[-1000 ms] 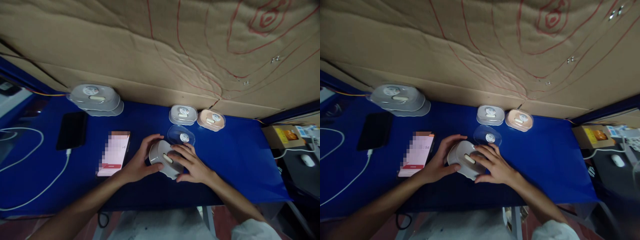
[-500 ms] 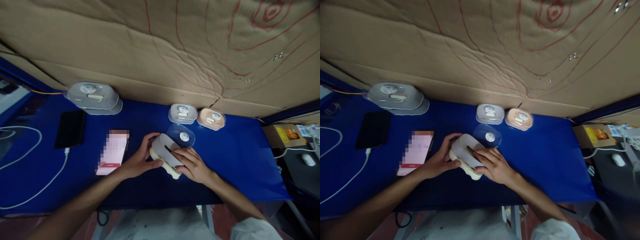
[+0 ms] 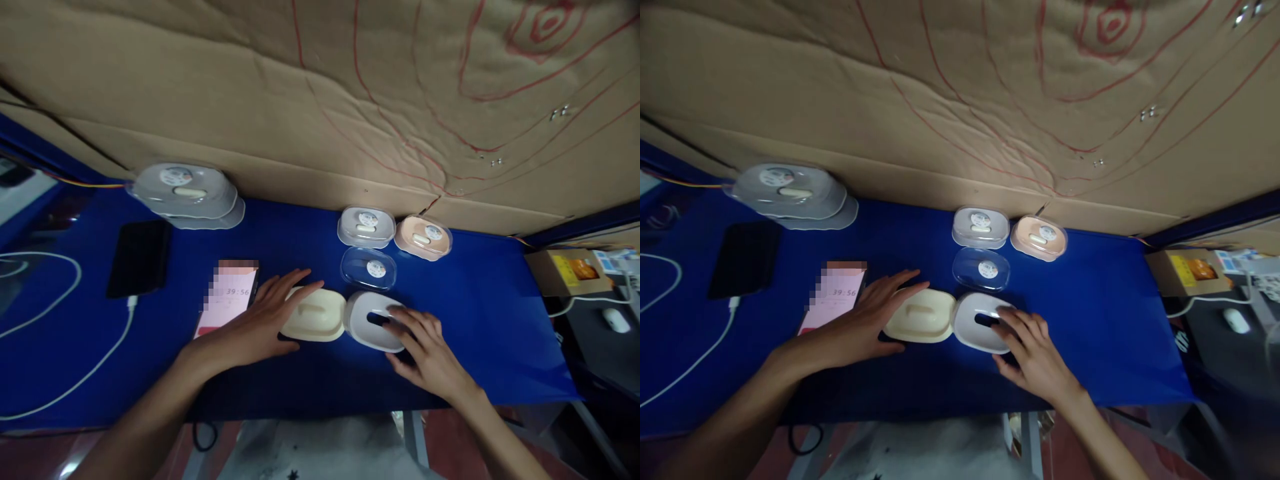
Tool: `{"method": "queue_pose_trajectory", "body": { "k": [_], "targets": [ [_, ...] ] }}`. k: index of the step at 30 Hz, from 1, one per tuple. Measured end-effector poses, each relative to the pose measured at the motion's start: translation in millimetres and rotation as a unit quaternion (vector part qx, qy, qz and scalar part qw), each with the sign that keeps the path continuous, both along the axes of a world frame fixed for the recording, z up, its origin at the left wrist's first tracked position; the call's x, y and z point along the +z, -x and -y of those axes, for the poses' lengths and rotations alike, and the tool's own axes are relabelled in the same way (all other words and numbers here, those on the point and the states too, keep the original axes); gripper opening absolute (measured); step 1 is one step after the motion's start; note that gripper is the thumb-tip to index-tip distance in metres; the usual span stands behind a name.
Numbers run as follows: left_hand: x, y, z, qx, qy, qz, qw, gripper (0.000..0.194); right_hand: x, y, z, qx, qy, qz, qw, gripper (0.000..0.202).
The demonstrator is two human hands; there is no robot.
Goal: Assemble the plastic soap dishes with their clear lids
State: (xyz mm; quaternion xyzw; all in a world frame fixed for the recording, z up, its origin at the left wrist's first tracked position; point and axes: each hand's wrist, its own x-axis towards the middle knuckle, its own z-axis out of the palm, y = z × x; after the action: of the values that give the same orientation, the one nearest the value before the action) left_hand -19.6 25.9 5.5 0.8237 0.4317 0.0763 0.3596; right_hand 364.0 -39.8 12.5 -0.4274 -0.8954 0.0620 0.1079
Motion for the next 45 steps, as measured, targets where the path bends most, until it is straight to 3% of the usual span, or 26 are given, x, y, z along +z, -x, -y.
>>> {"method": "queue_pose_trajectory", "body": {
  "k": [4, 7, 9, 12, 13, 15, 17, 19, 22, 24, 27, 31, 35, 39, 43, 45],
  "targets": [
    [6.8, 0, -1, 0.004, -0.003, 0.017, 1.000, 0.105, -9.4, -2, 9, -0.072, 0.057, -0.037, 0.995, 0.049],
    [14.8, 3, -6, 0.045, 0.064, 0.162, 0.984, 0.096, -10.8, 1, 7, -0.136, 0.136, -0.188, 0.963, 0.051],
    [18.7, 4, -9, 0.084, 0.129, 0.321, 0.934, 0.097, -9.5, 5, 3, -0.180, 0.187, -0.347, 0.901, 0.059],
    [20.2, 2, -12, 0.138, 0.191, 0.491, 0.838, 0.101, -8.4, 16, -5, -0.189, 0.268, -0.539, 0.776, 0.073],
    [19.9, 1, -12, 0.145, 0.199, 0.502, 0.829, 0.102, -8.8, 22, -7, -0.183, 0.289, -0.569, 0.748, 0.078],
    [19.0, -2, -10, 0.140, 0.195, 0.448, 0.861, 0.104, -10.2, 36, -10, -0.176, 0.298, -0.592, 0.728, 0.081],
    [18.2, -6, -5, 0.120, 0.165, 0.344, 0.917, 0.106, -10.1, 50, -11, -0.186, 0.240, -0.583, 0.754, 0.075],
    [16.8, -12, 1, 0.097, 0.133, 0.257, 0.952, 0.106, -6.2, 60, -10, -0.192, 0.164, -0.516, 0.819, 0.069],
    [11.2, -21, 8, 0.090, 0.117, 0.248, 0.957, 0.108, 6.2, 70, -12, -0.134, 0.112, -0.319, 0.932, 0.077],
    [5.1, -25, 11, 0.105, 0.115, 0.294, 0.943, 0.114, 14.2, 74, -18, -0.074, 0.113, -0.217, 0.967, 0.084],
    [-3.9, -31, 13, 0.116, 0.122, 0.361, 0.917, 0.122, 18.3, 78, -31, -0.016, 0.111, -0.164, 0.980, 0.089],
    [-9.7, -38, 13, 0.134, 0.145, 0.388, 0.900, 0.121, 7.1, 79, -48, 0.025, 0.126, -0.161, 0.979, 0.096],
    [-10.8, -43, 11, 0.164, 0.187, 0.401, 0.882, 0.118, -10.3, 79, -52, 0.024, 0.164, -0.185, 0.969, 0.103],
    [-12.2, -46, 12, 0.199, 0.284, 0.454, 0.820, 0.128, -18.6, 86, -43, -0.002, 0.187, -0.215, 0.959, 0.112],
    [-14.4, -44, 13, 0.188, 0.314, 0.465, 0.806, 0.117, -21.3, 88, -39, 0.034, 0.189, -0.229, 0.954, 0.099],
    [-16.0, -41, 12, 0.219, 0.312, 0.468, 0.797, 0.108, -23.9, 84, -45, 0.053, 0.153, -0.248, 0.955, 0.090]
  ]
}}
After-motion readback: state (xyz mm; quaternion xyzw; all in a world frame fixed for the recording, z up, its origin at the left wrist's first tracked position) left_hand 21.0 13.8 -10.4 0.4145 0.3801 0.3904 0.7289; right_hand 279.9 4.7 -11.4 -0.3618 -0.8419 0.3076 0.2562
